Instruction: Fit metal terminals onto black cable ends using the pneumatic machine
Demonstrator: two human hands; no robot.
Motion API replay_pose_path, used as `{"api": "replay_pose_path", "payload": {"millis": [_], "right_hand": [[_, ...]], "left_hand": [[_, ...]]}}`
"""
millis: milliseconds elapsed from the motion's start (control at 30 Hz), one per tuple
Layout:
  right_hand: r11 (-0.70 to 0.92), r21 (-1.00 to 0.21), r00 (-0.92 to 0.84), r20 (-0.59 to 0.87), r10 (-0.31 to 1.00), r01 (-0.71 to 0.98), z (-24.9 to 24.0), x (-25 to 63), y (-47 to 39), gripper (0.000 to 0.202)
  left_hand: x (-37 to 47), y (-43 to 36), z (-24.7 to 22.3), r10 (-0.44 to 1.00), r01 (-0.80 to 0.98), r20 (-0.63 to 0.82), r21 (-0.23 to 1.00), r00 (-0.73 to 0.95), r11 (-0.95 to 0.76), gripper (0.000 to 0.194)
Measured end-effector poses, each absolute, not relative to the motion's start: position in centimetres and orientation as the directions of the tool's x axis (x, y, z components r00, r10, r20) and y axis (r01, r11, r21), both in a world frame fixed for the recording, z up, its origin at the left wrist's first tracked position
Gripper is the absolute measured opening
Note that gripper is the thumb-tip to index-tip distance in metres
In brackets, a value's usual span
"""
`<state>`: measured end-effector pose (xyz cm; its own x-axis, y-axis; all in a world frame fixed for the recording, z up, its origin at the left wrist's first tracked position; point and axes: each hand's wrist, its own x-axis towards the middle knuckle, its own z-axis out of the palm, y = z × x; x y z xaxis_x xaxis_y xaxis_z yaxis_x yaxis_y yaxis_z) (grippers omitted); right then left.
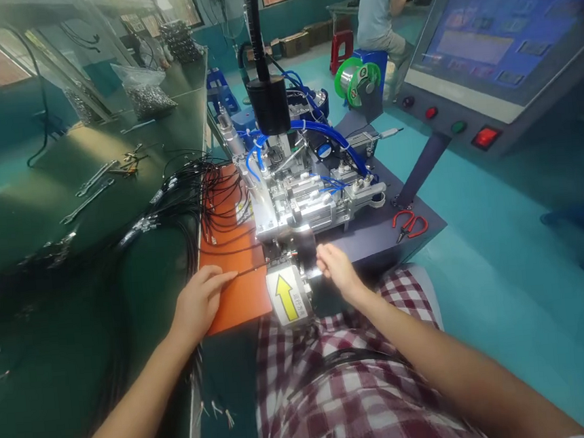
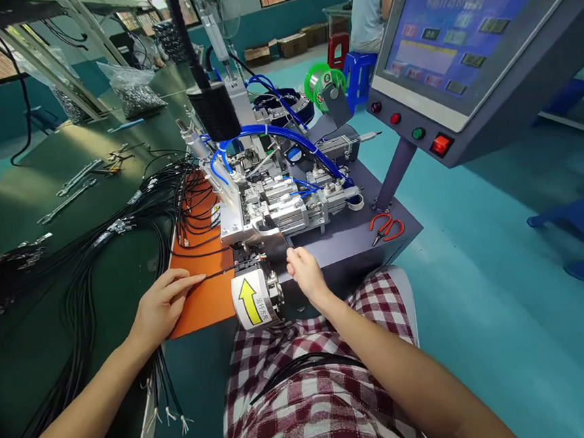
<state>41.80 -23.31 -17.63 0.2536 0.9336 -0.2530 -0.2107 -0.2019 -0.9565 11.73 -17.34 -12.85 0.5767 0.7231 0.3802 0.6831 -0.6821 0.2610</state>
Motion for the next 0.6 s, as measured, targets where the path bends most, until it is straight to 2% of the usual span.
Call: {"api": "replay_pose_path", "payload": {"millis": [133,300,433,600], "right_hand": [[-0.307,-0.947,0.315,-0.32,0.893,-0.093,-20.7,45.9,-28.5,0.051],[-0.492,-0.866,0.287,-0.45,0.846,0.091,-24.7,49.7,-33.8,0.05],[-0.604,-0.759,0.212,-0.566,0.796,0.241,-27.2,50.9,-35.0,0.038],[-0.63,-0.698,0.156,-0.619,0.77,0.34,-29.0,50.4,-34.5,0.028]], "left_hand": [[12.3,-17.3,-13.0,0.755,0.685,0.382,0.33,0.533,-0.65,0.032],[12.2,-17.2,-14.1,0.802,0.7,0.353,0.395,0.482,-0.595,0.029],[12.1,-17.2,-14.4,0.809,0.704,0.334,0.401,0.484,-0.586,0.025],[12.1,-17.4,-14.4,0.81,0.7,0.322,0.408,0.49,-0.586,0.029]]}}
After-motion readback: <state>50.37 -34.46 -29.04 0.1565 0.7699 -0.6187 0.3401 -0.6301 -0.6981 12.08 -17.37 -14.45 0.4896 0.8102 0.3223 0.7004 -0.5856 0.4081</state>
